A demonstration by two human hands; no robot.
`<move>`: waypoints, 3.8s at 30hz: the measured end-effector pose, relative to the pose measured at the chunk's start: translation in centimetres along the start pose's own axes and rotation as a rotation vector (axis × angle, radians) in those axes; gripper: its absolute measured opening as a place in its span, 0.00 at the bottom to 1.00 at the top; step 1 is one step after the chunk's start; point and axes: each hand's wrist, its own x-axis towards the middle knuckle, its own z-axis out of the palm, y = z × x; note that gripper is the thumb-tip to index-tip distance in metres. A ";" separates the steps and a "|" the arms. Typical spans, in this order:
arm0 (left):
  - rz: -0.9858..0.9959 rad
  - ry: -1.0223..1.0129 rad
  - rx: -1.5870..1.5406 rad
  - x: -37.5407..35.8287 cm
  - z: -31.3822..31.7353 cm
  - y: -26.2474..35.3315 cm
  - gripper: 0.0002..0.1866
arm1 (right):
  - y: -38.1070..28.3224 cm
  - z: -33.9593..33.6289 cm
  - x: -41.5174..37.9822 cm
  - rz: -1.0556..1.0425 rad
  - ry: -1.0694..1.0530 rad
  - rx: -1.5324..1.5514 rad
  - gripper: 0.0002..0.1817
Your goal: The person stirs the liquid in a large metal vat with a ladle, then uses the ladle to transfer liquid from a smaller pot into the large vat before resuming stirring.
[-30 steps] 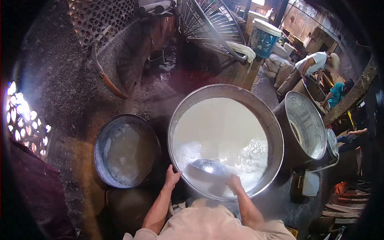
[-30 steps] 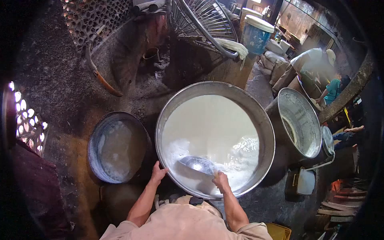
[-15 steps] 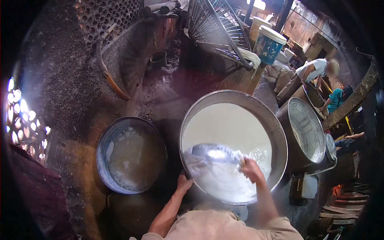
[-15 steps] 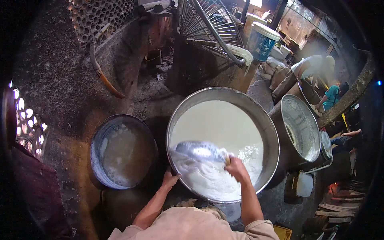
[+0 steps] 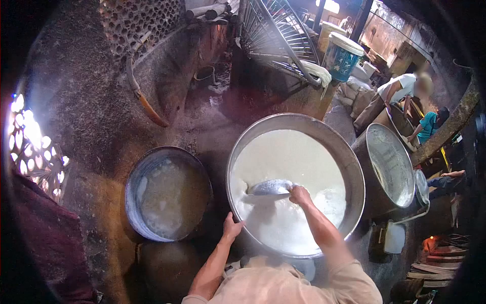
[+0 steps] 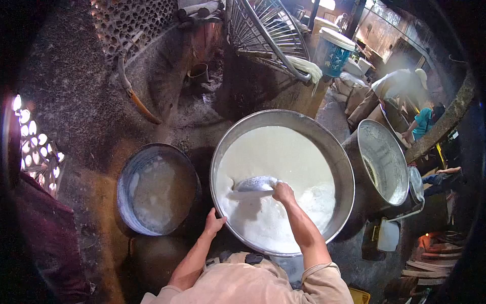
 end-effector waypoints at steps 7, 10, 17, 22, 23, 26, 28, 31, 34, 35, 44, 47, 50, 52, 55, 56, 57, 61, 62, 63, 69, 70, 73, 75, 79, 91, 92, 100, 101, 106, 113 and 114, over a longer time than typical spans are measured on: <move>-0.007 0.062 -0.127 0.5 0.9 -1.3 0.26 | 5.4 3.1 -4.8 0.017 -0.068 0.002 0.16; -0.010 0.073 -0.152 0.1 0.9 -0.7 0.25 | 8.5 4.7 -6.7 0.064 -0.092 0.016 0.17; -0.027 0.030 -0.290 1.3 1.6 -3.1 0.29 | 17.5 7.9 -10.3 0.043 -0.086 -0.020 0.18; -0.038 0.118 -0.270 -0.5 2.0 -0.6 0.27 | 24.1 6.2 -13.0 -0.104 -0.106 -0.121 0.17; -0.027 0.142 -0.255 -0.6 2.2 -0.2 0.27 | 24.4 4.7 -13.9 -0.107 -0.104 -0.121 0.17; -0.018 0.221 -0.202 -0.3 2.6 -1.1 0.25 | 24.5 -1.2 -16.3 0.078 -0.093 0.018 0.15; -0.016 0.235 -0.203 -0.8 2.8 -0.5 0.24 | 26.0 -3.5 -17.0 0.031 -0.018 0.014 0.15; -0.007 0.286 -0.237 0.1 3.4 -1.9 0.24 | 26.7 -8.5 -18.4 0.010 0.028 0.054 0.13; 0.005 0.268 -0.233 -0.2 3.3 -1.4 0.23 | 27.7 -12.6 -17.7 0.078 0.068 0.167 0.10; 0.005 0.269 -0.233 -0.3 3.3 -1.3 0.23 | 27.1 -14.5 -17.7 0.138 0.038 0.222 0.14; -0.018 0.290 -0.088 -0.6 3.1 -0.6 0.23 | 27.8 -5.2 -5.0 0.277 0.432 0.213 0.16; -0.022 0.315 -0.046 -0.2 3.1 -0.9 0.24 | 27.3 -1.5 -3.1 0.264 0.280 0.378 0.13; -0.042 0.266 -0.096 -0.4 2.7 -0.8 0.28 | 24.1 -0.9 -4.9 0.236 0.184 0.455 0.11; -0.071 0.225 -0.076 0.5 2.6 -1.8 0.32 | 23.2 1.3 -5.1 0.203 0.173 0.485 0.09; -0.111 0.188 -0.144 -0.5 2.2 0.1 0.36 | 20.3 2.9 -6.8 0.201 0.113 0.543 0.08; -0.113 0.184 -0.145 -0.6 2.1 0.2 0.36 | 19.7 4.0 -6.8 0.185 0.092 0.494 0.09; -0.119 0.188 -0.119 -0.7 2.1 0.4 0.36 | 19.2 5.2 -7.2 0.195 0.071 0.515 0.10; -0.120 0.107 -0.174 0.7 1.7 -2.1 0.36 | 15.6 8.2 -9.1 0.190 0.072 0.540 0.10; -0.122 0.101 -0.174 1.1 1.8 -3.0 0.36 | 14.6 8.6 -10.0 0.171 0.111 0.564 0.11; -0.100 0.082 -0.196 1.6 2.0 -3.9 0.36 | 13.6 8.8 -10.7 0.176 0.111 0.562 0.11; -0.019 0.051 -0.166 1.6 1.6 -3.7 0.32 | 8.8 10.4 -14.3 0.216 0.004 0.664 0.11; -0.036 0.032 -0.101 0.0 0.6 -0.8 0.33 | 8.3 10.6 -14.8 0.219 0.007 0.663 0.11; -0.016 0.035 0.003 0.4 0.6 -1.5 0.34 | 7.4 11.0 -15.4 0.182 -0.107 0.605 0.13; 0.040 0.130 0.070 1.0 1.3 -3.1 0.33 | 6.4 10.0 -16.1 0.280 -0.152 0.760 0.12; 0.029 -0.049 0.016 1.2 0.2 -2.1 0.33 | 4.9 4.5 -16.3 0.185 -0.138 0.838 0.14; -0.050 -0.112 0.059 0.0 -0.8 0.8 0.40 | -4.9 -4.0 1.9 -0.196 0.274 0.117 0.13; -0.011 -0.082 0.051 0.1 -0.6 0.3 0.36 | -5.3 -3.6 2.4 -0.114 0.221 0.153 0.12; 0.088 0.084 0.079 0.8 0.9 -2.0 0.27 | -0.2 1.7 0.8 -0.005 0.043 0.070 0.16; 0.076 0.063 0.050 0.5 0.6 -1.2 0.26 | 0.4 2.0 0.1 0.077 -0.014 0.099 0.19; 0.079 0.038 -0.049 0.4 0.4 -0.9 0.24 | 4.6 3.2 -4.1 0.048 -0.053 0.049 0.20; -0.040 0.025 -0.236 -0.8 0.6 0.8 0.23 | 11.7 5.6 -9.5 0.056 -0.029 0.068 0.16; -0.041 0.004 -0.228 -0.3 0.7 -0.1 0.24 | 12.6 5.4 -10.5 0.039 -0.023 0.046 0.16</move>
